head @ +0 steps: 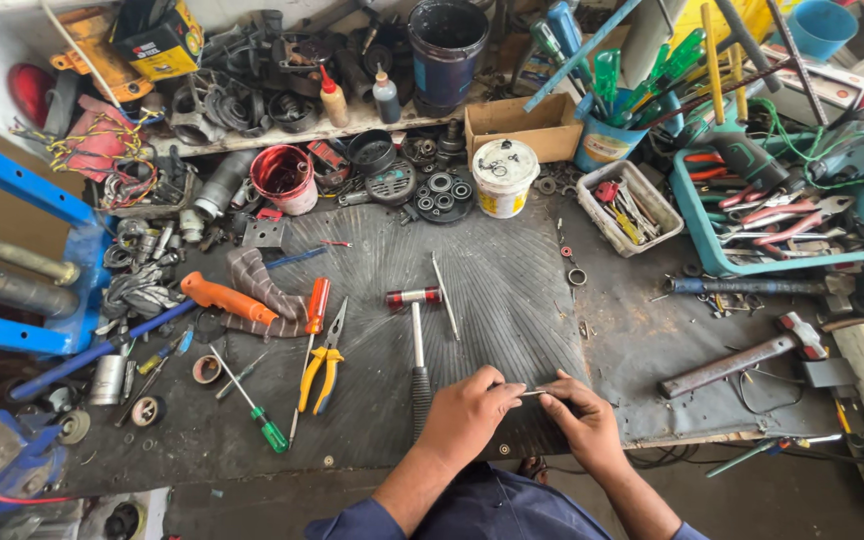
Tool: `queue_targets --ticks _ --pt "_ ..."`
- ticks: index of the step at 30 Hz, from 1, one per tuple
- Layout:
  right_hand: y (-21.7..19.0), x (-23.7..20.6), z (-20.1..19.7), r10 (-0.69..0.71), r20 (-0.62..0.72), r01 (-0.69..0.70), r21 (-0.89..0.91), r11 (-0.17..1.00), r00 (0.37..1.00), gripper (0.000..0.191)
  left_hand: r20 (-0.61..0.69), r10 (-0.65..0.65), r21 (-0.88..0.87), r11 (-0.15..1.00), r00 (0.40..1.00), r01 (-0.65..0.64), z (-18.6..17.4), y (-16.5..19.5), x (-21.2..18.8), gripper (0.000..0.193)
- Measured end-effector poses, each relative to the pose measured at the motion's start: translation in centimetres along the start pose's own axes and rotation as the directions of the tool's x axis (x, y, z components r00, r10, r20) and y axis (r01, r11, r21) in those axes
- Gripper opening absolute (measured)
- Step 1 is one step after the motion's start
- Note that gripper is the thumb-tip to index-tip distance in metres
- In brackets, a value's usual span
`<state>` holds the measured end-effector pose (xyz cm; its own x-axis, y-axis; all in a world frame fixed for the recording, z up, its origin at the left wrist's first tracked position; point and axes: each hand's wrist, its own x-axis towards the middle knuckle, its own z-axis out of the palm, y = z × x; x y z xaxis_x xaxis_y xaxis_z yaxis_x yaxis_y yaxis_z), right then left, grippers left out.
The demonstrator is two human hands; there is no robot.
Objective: The person uses a screwdriver to adjust wires on a small orange electrical component clamped in a vise. They then select a metal rod from the workbench and grind it with a handheld angle grinder, producing sparks.
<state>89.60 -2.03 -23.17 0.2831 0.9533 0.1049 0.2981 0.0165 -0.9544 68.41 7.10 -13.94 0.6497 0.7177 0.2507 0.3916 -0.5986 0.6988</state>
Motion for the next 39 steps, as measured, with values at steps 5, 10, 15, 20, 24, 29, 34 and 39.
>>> queue_targets --ticks 5,10,15,20,24,29,34,39 --pt "0.7 0.1 -0.6 0.209 -0.1 -0.173 0.283 0.943 0.973 0.014 0.114 -0.043 0.269 0.963 0.993 0.01 -0.5 -2.9 -0.2 0.044" --pt "0.7 0.2 0.1 0.232 -0.197 -0.173 0.275 0.946 0.953 0.018 -0.001 -0.169 0.487 0.86 0.986 0.148 -2.7 -6.0 -1.4 0.053" --pt "0.4 0.2 0.5 0.303 -0.277 -0.238 0.244 0.94 0.912 0.019 0.019 -0.319 0.588 0.77 0.948 0.247 -3.8 -7.0 -2.0 0.053" --pt "0.1 0.7 0.1 0.314 -0.32 -0.213 0.312 0.926 0.894 0.02 -0.16 -0.408 0.672 0.622 0.899 0.402 -6.4 -10.6 -2.9 0.051" --pt "0.2 0.9 0.0 0.342 -0.338 -0.197 0.398 0.896 0.877 0.019 -0.339 -0.267 0.667 0.608 0.902 0.43 -8.4 -12.9 -4.7 0.053" --pt "0.9 1.0 0.5 0.32 -0.372 -0.183 0.36 0.915 0.871 0.02 -0.402 -0.073 0.431 0.864 0.913 0.259 -5.6 -10.8 -3.6 0.028" --pt "1.9 1.9 0.0 0.4 -0.379 -0.204 0.463 0.863 0.834 0.022 -0.368 -0.05 0.348 0.919 0.928 0.187 -1.5 -9.0 0.1 0.042" --pt "1.6 3.0 -1.5 0.522 -0.245 -0.226 0.697 0.68 0.817 0.024 -0.427 -0.074 0.353 0.904 0.901 0.241 -0.3 -10.2 1.5 0.022"
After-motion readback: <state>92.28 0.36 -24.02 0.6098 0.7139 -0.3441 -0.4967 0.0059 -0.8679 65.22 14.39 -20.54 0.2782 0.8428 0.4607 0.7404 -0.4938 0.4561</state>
